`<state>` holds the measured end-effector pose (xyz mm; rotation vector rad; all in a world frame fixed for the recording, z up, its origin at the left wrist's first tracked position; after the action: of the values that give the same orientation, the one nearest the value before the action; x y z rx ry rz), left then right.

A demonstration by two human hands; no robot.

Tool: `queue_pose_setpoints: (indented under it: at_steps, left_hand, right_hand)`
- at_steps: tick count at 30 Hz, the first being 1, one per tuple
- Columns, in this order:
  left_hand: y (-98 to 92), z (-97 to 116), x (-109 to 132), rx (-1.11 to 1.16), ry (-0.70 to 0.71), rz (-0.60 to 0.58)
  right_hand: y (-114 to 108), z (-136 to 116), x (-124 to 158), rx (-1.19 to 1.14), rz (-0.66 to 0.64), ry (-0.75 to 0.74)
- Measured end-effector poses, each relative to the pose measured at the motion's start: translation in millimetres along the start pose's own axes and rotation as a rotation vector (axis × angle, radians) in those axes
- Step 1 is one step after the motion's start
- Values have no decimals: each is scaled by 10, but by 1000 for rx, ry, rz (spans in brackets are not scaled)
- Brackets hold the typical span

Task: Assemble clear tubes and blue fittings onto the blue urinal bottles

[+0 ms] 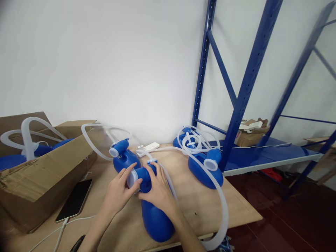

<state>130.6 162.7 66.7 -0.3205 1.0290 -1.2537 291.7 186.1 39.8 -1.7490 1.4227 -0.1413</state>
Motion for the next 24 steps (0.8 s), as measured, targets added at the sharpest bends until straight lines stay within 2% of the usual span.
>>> queue_pose_setpoints:
  at_steps: [4,11,17,20,24]
  left_hand:
    - [-9,27,-21,-33,10,-92]
    - [1,-59,150,279,-110,-33]
    - [-236,-244,404,633,-234,202]
    - [-230,-425,478,609,-267,134]
    - [-23,-693,552,574,-336,-64]
  right_hand:
    - [-11,4,-3,-63,12,-3]
    - [17,-47,-31,1,-41,22]
    - [-89,0,-66,-18,66,1]
    - [-75,10,-72,10,41,-20]
    - [-45,23,-61,26,3,9]
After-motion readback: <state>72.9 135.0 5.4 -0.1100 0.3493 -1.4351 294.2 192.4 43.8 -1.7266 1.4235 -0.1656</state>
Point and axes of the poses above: each hand's wrist, its own x-axis away from the middle knuckle, its own y-axis out of the palm, z = x × y, the point moved 7 cm from there along -x, towards the middle knuckle, and after that the axes turned 3 degrees about -z, right-handed, at the moved point
